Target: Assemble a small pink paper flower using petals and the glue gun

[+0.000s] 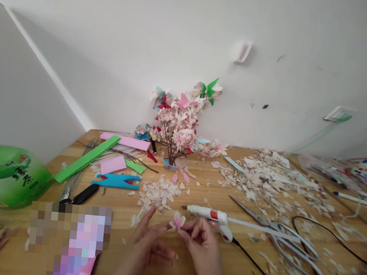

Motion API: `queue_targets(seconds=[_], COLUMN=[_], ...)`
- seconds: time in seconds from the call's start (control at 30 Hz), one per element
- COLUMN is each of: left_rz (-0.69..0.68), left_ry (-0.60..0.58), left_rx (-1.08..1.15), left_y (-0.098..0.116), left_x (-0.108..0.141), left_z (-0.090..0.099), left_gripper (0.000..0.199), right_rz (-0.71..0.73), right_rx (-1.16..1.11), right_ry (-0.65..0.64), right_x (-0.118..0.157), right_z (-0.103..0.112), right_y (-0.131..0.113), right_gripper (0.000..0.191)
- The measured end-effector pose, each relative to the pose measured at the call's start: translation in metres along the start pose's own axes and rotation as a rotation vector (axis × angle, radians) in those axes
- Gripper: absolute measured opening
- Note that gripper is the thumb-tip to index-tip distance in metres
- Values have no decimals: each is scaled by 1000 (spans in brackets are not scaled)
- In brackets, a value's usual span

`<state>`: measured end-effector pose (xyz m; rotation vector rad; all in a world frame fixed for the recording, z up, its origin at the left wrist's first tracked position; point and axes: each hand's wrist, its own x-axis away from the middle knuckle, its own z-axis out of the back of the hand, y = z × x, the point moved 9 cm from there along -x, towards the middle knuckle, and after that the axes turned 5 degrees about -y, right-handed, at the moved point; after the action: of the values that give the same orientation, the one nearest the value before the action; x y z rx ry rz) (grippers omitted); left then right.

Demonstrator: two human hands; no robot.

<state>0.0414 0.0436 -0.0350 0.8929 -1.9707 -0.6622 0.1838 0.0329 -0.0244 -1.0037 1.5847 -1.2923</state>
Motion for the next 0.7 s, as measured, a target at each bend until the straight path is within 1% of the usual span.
queue_targets(seconds=[0.17,0.23,0.33,0.43,0.53,0.63,0.7], left_rz=[-34,-34,-31,-24,-21,-14,15], left_ry=[-58,-70,-85,-102,-113,-87,-68], left_rx=[27,38,46,52,72,88,86], left_y=[-2,-5,-8,-10,-10,-8,-8], left_x=[0,-2,-5,-7,-7,-2,2], left_z=[0,1,3,3,2,1,1], left_gripper=[98,101,97,95,93,82,74], right_rz=[5,-3,3,35,63,71,77], right_rx=[53,73,107,163,172,213,308], right_ry=[28,28,18,-1,-20,-54,-84], right_x=[1,2,2,2,3,3,4], right_z=[3,4,5,4,3,2,2], right_y=[0,2,3,1,-1,0,2], right_gripper=[37,37,36,34,34,32,29])
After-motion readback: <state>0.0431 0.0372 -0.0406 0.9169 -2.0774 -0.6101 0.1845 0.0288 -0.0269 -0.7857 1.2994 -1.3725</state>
